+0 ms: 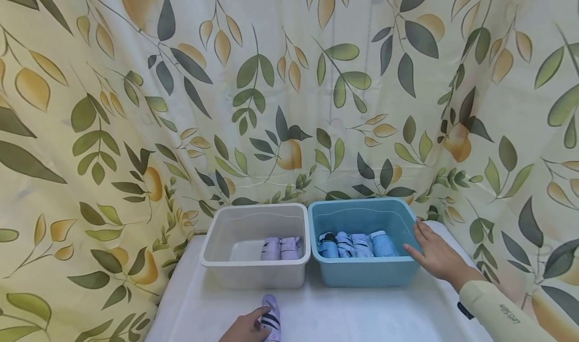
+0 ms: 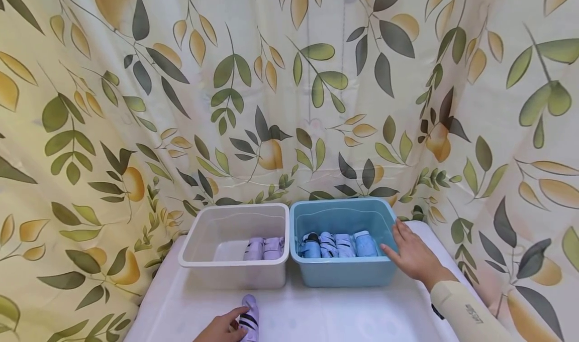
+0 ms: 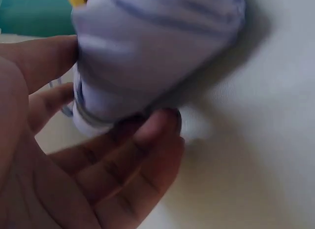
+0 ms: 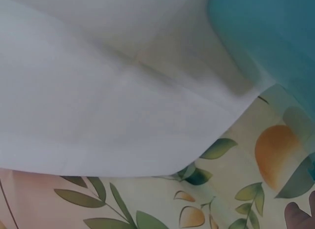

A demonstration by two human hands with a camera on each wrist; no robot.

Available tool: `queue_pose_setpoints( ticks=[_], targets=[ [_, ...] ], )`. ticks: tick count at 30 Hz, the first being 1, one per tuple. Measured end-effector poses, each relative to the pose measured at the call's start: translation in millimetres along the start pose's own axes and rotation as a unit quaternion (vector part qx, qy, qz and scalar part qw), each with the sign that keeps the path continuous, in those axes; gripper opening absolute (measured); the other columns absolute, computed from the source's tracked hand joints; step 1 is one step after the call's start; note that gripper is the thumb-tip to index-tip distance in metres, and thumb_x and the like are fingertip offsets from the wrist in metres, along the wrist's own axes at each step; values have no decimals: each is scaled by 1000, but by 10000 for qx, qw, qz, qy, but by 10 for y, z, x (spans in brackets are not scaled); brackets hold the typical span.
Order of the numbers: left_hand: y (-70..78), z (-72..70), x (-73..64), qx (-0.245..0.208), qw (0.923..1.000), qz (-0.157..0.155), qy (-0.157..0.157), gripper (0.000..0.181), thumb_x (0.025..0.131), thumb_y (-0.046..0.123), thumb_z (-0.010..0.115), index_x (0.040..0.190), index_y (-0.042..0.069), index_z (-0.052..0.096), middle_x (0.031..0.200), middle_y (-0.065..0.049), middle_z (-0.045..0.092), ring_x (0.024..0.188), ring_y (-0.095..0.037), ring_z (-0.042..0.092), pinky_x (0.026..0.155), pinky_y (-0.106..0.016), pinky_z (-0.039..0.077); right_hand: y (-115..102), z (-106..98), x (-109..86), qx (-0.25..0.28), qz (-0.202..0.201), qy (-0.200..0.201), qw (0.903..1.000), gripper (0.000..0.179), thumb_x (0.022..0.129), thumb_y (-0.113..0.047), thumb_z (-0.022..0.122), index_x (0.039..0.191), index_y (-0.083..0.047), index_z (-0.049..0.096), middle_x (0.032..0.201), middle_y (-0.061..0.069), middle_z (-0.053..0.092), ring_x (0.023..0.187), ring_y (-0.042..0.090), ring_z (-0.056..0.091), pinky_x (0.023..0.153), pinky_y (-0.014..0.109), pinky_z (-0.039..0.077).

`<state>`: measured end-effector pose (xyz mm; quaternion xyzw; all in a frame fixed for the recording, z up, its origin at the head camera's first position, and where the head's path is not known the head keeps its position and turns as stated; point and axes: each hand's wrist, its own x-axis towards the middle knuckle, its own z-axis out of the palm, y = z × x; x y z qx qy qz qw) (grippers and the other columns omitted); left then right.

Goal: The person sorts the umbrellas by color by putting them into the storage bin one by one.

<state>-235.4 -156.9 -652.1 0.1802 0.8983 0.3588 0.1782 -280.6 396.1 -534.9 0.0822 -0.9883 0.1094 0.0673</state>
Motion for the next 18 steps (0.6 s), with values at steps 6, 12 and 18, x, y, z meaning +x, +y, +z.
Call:
queue_pose_setpoints(
  ticks=[6, 12, 18],
  targets=[
    [192, 145, 99, 289, 9995, 71, 118, 55, 83, 40, 71, 134, 25, 59, 99, -9, 63, 84, -21, 58, 74, -45, 50, 30, -1, -4, -6, -31, 68, 10000, 92, 98, -58, 39, 147, 16, 17, 155, 32, 10, 141, 50, 11, 106, 67, 19],
    [264, 256, 162, -54, 9998, 141, 109, 52, 79, 34, 76, 129, 27, 64, 91, -3, 55, 76, -17, 52, 65, -36, 46, 41, 25, 3, -22, -46, 124, 9999, 91, 98, -57, 40, 146, 17, 19, 154, 33, 12, 140, 50, 13, 106, 67, 19],
    [248, 199, 106, 138, 9968, 772, 135, 49, 79, 29, 79, 125, 23, 66, 86, 4, 55, 75, -8, 50, 67, -29, 44, 30, 25, 4, -33, -25, 107, 9999, 91, 98, -58, 40, 146, 17, 18, 155, 32, 12, 140, 50, 13, 106, 67, 19]
  ],
)
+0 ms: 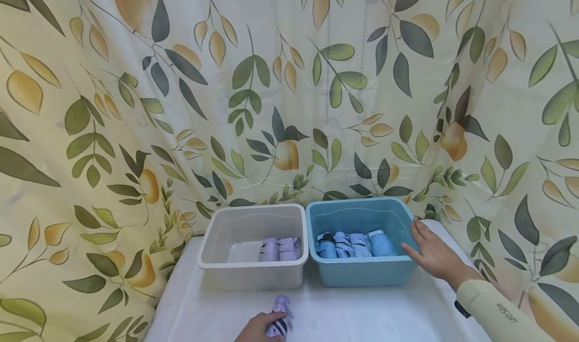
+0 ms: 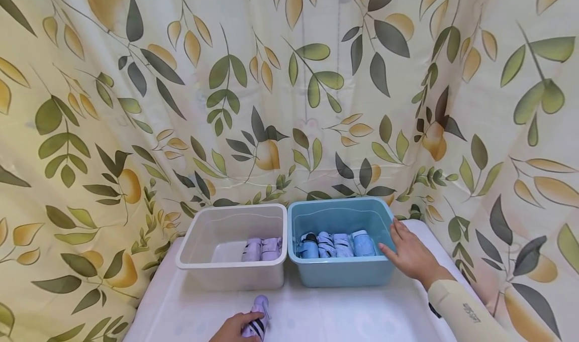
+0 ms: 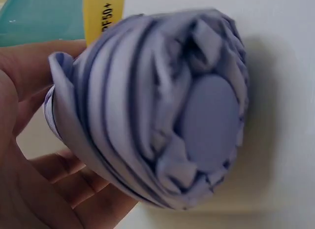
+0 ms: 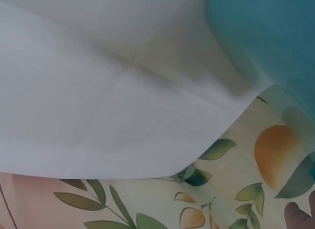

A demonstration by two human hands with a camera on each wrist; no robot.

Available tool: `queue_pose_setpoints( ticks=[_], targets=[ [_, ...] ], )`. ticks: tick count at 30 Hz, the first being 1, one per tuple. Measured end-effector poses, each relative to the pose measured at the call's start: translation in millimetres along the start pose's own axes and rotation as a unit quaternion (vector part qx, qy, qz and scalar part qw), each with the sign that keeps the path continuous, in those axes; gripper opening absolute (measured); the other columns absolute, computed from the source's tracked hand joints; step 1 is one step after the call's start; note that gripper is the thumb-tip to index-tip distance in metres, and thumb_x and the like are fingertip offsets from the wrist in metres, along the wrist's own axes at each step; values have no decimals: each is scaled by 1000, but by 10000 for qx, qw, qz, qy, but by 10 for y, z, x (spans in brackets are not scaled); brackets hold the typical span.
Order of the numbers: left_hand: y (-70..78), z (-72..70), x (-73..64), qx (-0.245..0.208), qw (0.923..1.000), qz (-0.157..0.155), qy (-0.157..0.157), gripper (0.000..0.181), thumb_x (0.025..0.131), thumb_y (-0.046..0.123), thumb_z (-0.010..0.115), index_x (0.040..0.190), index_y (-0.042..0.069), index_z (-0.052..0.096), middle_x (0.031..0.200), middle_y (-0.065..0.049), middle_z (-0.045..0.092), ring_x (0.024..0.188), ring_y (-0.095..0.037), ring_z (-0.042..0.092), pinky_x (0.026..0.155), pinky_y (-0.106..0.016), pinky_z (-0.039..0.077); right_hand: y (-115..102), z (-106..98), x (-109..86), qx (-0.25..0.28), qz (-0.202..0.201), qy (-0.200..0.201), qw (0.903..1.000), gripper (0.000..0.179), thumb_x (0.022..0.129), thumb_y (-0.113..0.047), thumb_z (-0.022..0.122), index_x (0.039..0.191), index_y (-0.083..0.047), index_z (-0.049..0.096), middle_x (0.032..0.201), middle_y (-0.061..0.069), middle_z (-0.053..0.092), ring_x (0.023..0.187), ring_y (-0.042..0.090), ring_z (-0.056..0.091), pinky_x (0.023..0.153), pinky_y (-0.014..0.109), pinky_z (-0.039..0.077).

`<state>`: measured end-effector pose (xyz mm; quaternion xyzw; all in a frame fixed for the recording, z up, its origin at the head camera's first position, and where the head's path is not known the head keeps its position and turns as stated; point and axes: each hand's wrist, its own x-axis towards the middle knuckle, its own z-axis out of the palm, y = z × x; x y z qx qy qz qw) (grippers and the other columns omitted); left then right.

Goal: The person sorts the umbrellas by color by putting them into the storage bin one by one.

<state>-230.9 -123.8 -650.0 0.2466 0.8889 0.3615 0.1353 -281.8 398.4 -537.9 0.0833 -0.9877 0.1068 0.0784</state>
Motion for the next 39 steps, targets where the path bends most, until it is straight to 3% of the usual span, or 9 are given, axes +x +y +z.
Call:
queue_pose_setpoints(
  ticks=[4, 9, 13, 17, 21, 24, 29, 35, 39],
  targets=[
    [70, -160, -44, 165, 9996, -173, -154, 48, 79, 30, 79, 125, 28, 67, 89, 6, 55, 77, -8, 50, 69, -30, 45, -13, -22, 9, -4, -10, 2, 10000, 91, 98, -57, 40, 146, 17, 19, 155, 33, 11, 140, 51, 13, 106, 67, 19],
    [252, -538, -148, 445, 9978, -358, -336, 48, 78, 31, 78, 124, 37, 67, 93, 8, 54, 79, -9, 50, 68, -32, 46, -17, -42, 17, -31, -6, -15, 10000, 91, 98, -58, 40, 146, 17, 18, 154, 33, 12, 140, 51, 13, 106, 67, 18],
    [408, -851, -251, 879, 9959, 147, -162, 49, 78, 30, 77, 125, 37, 66, 95, 12, 52, 79, -5, 50, 66, -27, 45, -12, -52, 14, -44, -26, -26, 10000, 91, 98, -57, 40, 146, 17, 18, 154, 33, 12, 140, 51, 12, 106, 67, 19],
    [570, -1173, -305, 1320, 9886, 718, -6, 48, 80, 28, 75, 126, 36, 66, 97, 14, 52, 78, -3, 50, 63, -24, 44, -2, -52, -1, -76, -68, -21, 9999, 90, 98, -57, 40, 146, 17, 19, 154, 34, 13, 140, 51, 13, 106, 66, 19],
    [758, -1527, -304, 1694, 9817, 868, 76, 45, 82, 27, 74, 126, 37, 66, 101, 12, 53, 79, -3, 51, 63, -26, 45, 7, -44, -13, -103, -57, -8, 9999, 91, 98, -57, 40, 146, 17, 19, 154, 34, 13, 140, 50, 14, 107, 66, 19],
    [897, -1796, -283, 2134, 9708, 1057, 304, 45, 83, 25, 75, 126, 35, 65, 104, 9, 54, 80, -5, 53, 64, -28, 47, 9, -37, -17, -105, -17, 5, 9999, 91, 98, -58, 40, 147, 16, 19, 154, 33, 14, 140, 50, 14, 107, 66, 19],
    [1060, -2158, -198, 2753, 9513, 1283, 528, 46, 83, 23, 76, 126, 34, 66, 104, 6, 54, 76, -7, 53, 61, -28, 45, 2, -20, -33, -81, 8, 14, 10000, 91, 98, -59, 40, 147, 16, 19, 154, 33, 15, 140, 50, 15, 106, 66, 19],
    [1066, -2542, 113, 2973, 9421, 1425, 611, 47, 81, 14, 75, 125, 28, 68, 98, 1, 55, 74, -12, 51, 59, -30, 44, -16, -6, -41, -12, 32, 12, 10000, 91, 98, -59, 39, 147, 15, 18, 155, 32, 14, 140, 50, 14, 107, 66, 19],
    [981, -2698, 378, 3154, 9380, 1374, 415, 46, 78, 12, 75, 122, 25, 69, 92, -1, 55, 74, -13, 50, 58, -30, 44, -28, -5, -23, -75, -1, 56, 10000, 91, 98, -58, 40, 147, 16, 19, 154, 32, 15, 140, 50, 15, 107, 66, 20]
  ],
)
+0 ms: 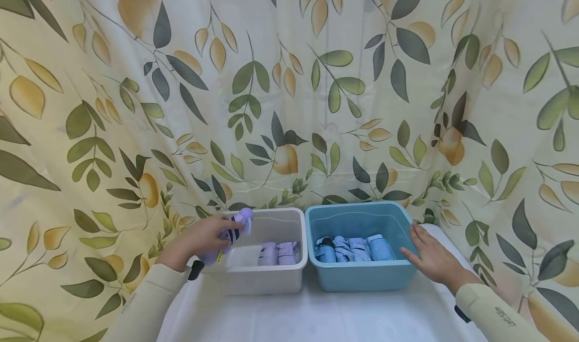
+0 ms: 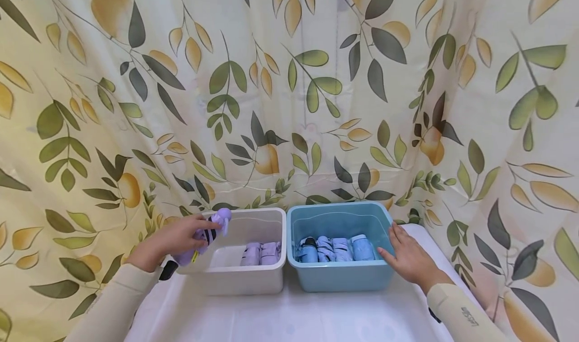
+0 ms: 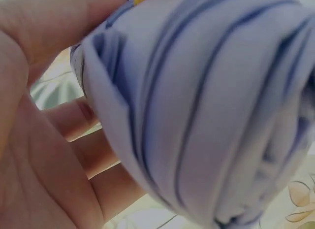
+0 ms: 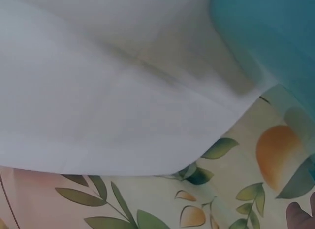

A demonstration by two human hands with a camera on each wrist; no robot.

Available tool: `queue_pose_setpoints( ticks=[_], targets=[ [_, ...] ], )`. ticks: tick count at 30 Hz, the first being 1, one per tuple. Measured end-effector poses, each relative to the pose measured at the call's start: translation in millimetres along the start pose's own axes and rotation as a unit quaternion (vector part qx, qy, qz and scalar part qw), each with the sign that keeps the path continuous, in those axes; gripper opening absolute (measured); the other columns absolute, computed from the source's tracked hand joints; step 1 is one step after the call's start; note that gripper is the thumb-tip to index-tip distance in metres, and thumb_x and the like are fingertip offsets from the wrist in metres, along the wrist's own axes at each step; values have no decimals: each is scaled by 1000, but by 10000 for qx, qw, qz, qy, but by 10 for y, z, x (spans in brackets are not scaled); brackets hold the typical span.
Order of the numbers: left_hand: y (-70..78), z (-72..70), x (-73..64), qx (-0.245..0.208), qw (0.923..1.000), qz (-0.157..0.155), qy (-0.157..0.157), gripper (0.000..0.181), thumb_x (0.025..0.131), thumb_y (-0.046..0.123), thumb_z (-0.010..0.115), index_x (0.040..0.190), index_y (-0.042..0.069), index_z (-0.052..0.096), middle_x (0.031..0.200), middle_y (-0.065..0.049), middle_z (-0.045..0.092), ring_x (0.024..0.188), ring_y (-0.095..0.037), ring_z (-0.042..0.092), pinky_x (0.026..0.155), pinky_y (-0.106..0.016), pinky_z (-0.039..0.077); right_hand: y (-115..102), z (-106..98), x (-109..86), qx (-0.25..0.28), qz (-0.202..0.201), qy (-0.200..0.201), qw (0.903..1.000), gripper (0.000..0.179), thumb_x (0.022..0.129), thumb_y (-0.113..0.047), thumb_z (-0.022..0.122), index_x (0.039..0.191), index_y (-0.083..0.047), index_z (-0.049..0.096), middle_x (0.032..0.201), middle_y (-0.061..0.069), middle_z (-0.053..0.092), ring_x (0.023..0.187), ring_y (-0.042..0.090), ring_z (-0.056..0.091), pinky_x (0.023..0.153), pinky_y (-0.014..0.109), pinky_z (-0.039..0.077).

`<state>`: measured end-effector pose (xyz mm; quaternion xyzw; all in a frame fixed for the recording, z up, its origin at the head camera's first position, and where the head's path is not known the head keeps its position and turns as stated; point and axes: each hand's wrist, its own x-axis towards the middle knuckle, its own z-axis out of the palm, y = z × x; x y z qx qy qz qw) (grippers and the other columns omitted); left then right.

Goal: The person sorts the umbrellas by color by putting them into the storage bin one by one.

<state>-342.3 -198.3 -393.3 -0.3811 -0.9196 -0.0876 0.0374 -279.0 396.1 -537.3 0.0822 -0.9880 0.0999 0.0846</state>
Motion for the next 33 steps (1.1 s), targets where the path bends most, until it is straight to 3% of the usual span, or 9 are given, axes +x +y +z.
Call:
queue_pose_setpoints(
  ticks=[5, 11, 19, 23, 26, 30, 33],
  targets=[
    [-228, 149, 285, 93, 9986, -266, -451, 48, 77, 11, 77, 122, 25, 70, 97, -3, 59, 80, -15, 53, 66, -34, 48, 8, -7, 16, -41, -10, 6, 10000, 91, 98, -58, 40, 147, 15, 18, 155, 32, 14, 140, 49, 15, 107, 65, 20],
    [-460, 514, 579, -84, 9930, -733, -924, 54, 71, 5, 78, 119, 28, 71, 105, 3, 65, 85, -14, 55, 72, -33, 48, 8, 0, 13, 9, 33, -47, 10000, 91, 98, -58, 39, 147, 15, 19, 155, 32, 14, 140, 50, 15, 107, 66, 19],
    [-597, 874, 830, 186, 9848, -975, -1426, 58, 61, 4, 83, 114, 29, 74, 102, 3, 67, 82, -16, 55, 70, -32, 47, 44, 7, -24, -23, 76, -43, 10000, 91, 98, -58, 39, 147, 15, 19, 155, 32, 13, 140, 50, 15, 107, 66, 20],
    [-622, 1021, 900, -397, 9709, -1536, -1795, 62, 60, -1, 83, 115, 26, 74, 95, 1, 64, 78, -18, 57, 61, -29, 49, 49, 2, -23, -62, 53, 17, 10000, 90, 98, -57, 40, 148, 15, 18, 155, 31, 13, 141, 49, 15, 107, 65, 21],
    [-654, 1147, 911, -847, 9554, -1933, -2067, 61, 63, -3, 82, 118, 23, 73, 88, 0, 62, 72, -16, 58, 55, -26, 50, 34, 13, -7, -49, 30, 48, 10000, 90, 98, -57, 40, 147, 15, 19, 155, 31, 14, 140, 49, 16, 107, 64, 21],
    [-671, 1273, 905, -1315, 9377, -2241, -2309, 59, 64, -7, 78, 118, 16, 72, 80, -1, 62, 64, -14, 58, 51, -24, 49, 17, 25, 8, -40, 23, 20, 10000, 90, 98, -58, 39, 147, 15, 20, 155, 31, 15, 140, 49, 16, 107, 64, 21],
    [-674, 1325, 910, -1542, 9311, -2327, -2348, 59, 63, -8, 76, 118, 13, 71, 78, -4, 64, 64, -16, 60, 53, -26, 50, 30, 14, 2, -108, 61, 9, 9999, 91, 98, -59, 39, 147, 15, 20, 155, 31, 14, 140, 49, 16, 107, 64, 21]
  ],
)
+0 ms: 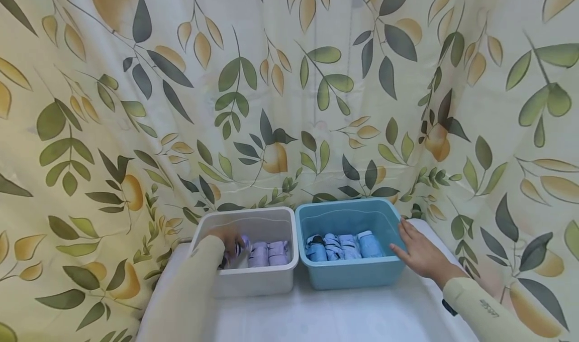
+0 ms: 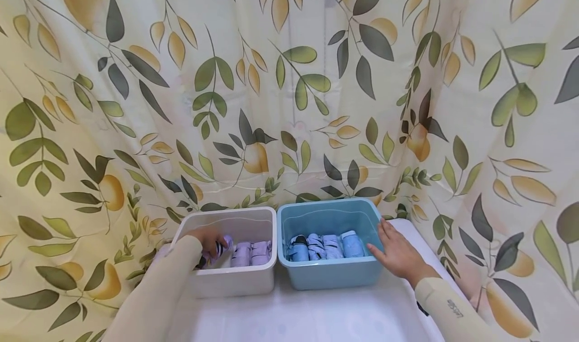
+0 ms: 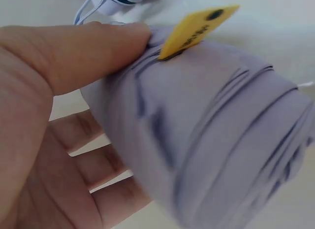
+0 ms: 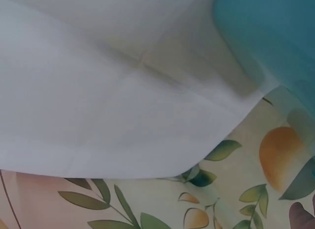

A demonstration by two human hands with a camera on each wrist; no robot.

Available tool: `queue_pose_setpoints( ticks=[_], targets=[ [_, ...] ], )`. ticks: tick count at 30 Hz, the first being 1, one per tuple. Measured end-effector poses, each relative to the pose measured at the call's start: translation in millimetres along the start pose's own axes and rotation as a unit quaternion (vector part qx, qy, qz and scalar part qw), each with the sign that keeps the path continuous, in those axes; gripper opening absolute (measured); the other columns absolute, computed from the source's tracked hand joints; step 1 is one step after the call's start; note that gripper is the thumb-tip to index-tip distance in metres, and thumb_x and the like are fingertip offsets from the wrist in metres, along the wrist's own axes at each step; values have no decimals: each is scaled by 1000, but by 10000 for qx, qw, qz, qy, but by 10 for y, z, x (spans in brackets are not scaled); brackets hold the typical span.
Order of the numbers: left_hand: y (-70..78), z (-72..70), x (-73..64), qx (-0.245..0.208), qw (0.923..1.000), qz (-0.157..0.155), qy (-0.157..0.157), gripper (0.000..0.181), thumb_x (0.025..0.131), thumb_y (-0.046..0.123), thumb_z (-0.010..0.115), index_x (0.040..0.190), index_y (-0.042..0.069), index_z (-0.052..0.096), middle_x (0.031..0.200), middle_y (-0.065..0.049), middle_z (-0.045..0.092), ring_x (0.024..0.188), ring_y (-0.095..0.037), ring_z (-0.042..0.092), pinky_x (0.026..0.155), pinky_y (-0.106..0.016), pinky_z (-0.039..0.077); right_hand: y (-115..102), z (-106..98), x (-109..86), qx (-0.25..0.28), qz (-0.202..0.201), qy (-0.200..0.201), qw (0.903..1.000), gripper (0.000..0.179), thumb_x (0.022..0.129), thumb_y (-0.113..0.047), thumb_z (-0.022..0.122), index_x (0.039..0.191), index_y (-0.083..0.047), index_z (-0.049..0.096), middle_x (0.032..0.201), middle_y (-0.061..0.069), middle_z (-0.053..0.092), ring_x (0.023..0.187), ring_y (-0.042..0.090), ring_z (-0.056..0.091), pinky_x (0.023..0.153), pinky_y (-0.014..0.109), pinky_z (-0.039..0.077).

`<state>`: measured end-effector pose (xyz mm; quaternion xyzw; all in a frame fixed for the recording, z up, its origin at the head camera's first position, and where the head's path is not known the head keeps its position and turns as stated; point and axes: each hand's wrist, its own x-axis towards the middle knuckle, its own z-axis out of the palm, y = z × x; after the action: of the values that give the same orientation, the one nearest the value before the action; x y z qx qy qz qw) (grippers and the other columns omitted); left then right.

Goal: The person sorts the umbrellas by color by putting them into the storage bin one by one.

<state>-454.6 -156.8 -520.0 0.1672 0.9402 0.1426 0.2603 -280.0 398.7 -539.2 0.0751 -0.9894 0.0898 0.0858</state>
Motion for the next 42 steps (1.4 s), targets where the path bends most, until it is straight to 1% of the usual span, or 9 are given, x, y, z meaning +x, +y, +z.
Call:
queue_pose_setpoints(
  ticks=[7, 13, 19, 22, 24, 28, 30, 34, 42],
  targets=[
    [-234, 149, 121, 40, 9992, 386, 72, 57, 56, 1, 83, 110, 16, 74, 104, -6, 64, 91, -21, 58, 72, -33, 53, -37, -13, 24, 86, -46, 32, 9999, 89, 98, -58, 40, 148, 13, 19, 157, 28, 13, 141, 48, 16, 107, 65, 21],
    [-367, 349, 164, 377, 9978, 538, 49, 45, 61, -2, 80, 102, 17, 76, 93, -1, 62, 85, -19, 53, 69, -29, 49, -87, 21, 26, 100, -106, -52, 9999, 91, 98, -59, 39, 148, 13, 19, 156, 29, 14, 140, 49, 16, 107, 65, 21],
    [-259, 338, 128, 804, 9967, 104, 0, 46, 65, -3, 71, 107, 14, 75, 103, -2, 67, 90, -18, 53, 73, -30, 48, -60, 1, 16, 24, -57, -24, 10000, 91, 98, -60, 39, 149, 13, 18, 157, 28, 12, 141, 48, 16, 107, 64, 21],
    [-110, 272, 33, 961, 9950, -282, -7, 23, 68, 4, 74, 89, 10, 75, 96, -2, 67, 87, -19, 54, 74, -34, 49, -56, -14, 13, 28, -35, -68, 10000, 91, 98, -60, 38, 149, 13, 17, 158, 27, 10, 141, 48, 15, 108, 64, 20],
    [-32, 244, -61, 767, 9957, -509, 27, 8, 67, 10, 75, 73, 11, 70, 83, -1, 63, 77, -19, 53, 68, -35, 48, -63, -25, 9, 50, -38, -82, 9999, 91, 98, -60, 38, 149, 13, 17, 157, 28, 10, 141, 48, 15, 107, 64, 20],
    [38, 267, -224, 137, 9953, -908, 317, 15, 62, 16, 77, 61, 9, 63, 71, -3, 59, 69, -20, 54, 62, -35, 49, -84, -46, 1, 73, -52, -115, 9999, 91, 98, -59, 38, 148, 14, 17, 157, 29, 11, 141, 49, 14, 107, 65, 20],
    [71, 294, -280, -163, 9932, -1076, 412, 17, 63, 19, 79, 66, 8, 66, 77, -4, 61, 75, -20, 55, 68, -35, 49, -86, -55, -5, 53, -52, -119, 9999, 91, 98, -59, 38, 148, 14, 17, 157, 29, 11, 141, 49, 15, 107, 65, 20],
    [133, 316, -337, -350, 9950, -912, 203, 22, 72, 23, 72, 83, 5, 67, 94, -5, 58, 89, -21, 51, 81, -36, 45, -78, -67, -14, 29, -64, -94, 9999, 90, 98, -58, 39, 148, 14, 17, 157, 29, 11, 140, 49, 15, 107, 65, 20],
    [230, 294, -371, -1641, 9778, -1061, -754, 49, 79, 23, 62, 118, -5, 56, 117, -29, 57, 111, -39, 56, 94, -45, 46, -93, -72, -47, 35, -91, -110, 9999, 90, 99, -57, 39, 147, 15, 18, 155, 31, 12, 140, 50, 16, 107, 64, 20]
  ],
)
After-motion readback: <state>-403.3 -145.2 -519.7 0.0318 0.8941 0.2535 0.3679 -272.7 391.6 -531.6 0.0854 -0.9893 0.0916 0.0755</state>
